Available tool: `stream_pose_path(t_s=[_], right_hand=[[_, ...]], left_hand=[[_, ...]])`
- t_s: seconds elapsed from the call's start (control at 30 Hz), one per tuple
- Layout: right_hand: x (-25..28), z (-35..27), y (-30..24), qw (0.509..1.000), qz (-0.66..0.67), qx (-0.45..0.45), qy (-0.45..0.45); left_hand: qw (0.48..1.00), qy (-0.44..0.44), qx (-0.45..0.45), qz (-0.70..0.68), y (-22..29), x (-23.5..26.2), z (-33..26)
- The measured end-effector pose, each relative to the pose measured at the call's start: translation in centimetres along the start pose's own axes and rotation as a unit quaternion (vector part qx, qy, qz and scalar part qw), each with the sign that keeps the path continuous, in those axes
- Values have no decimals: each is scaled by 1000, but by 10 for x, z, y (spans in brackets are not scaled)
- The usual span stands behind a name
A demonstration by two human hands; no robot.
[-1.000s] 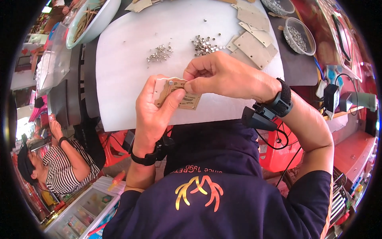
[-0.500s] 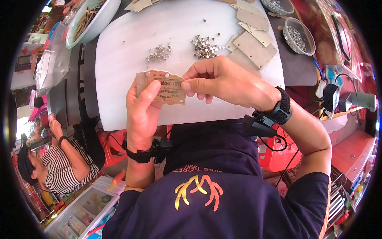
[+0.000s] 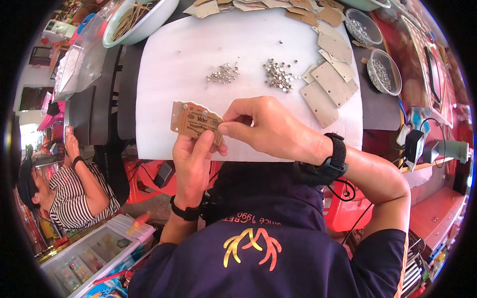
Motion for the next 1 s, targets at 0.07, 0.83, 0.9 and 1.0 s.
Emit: stream_pose_path(t_s=[0.07,0.83,0.9,1.0], right_hand=[[-2,8,-7,999,-44,25,-20],[-27,98,-31,771,-574,276,23],[-24,94,-33,773,-567,283,36],[-16,83,-37,778,-553,295,53]], left_hand=[[1000,20,-4,-6,0,11,-6],[996,71,-10,-53,1,45,-10],[996,67,-19,-61,5,43,-6],[994,59,-28,-84,9,39,2]])
Point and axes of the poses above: each hand's wrist, its own z-axis towards the middle knuckle, its own x-axis out of the back of the hand, y = z × x, the point moved 9 cm from there along z, towards the middle knuckle, and after that the axes turned 1 degree about x, right-handed, at the moved point
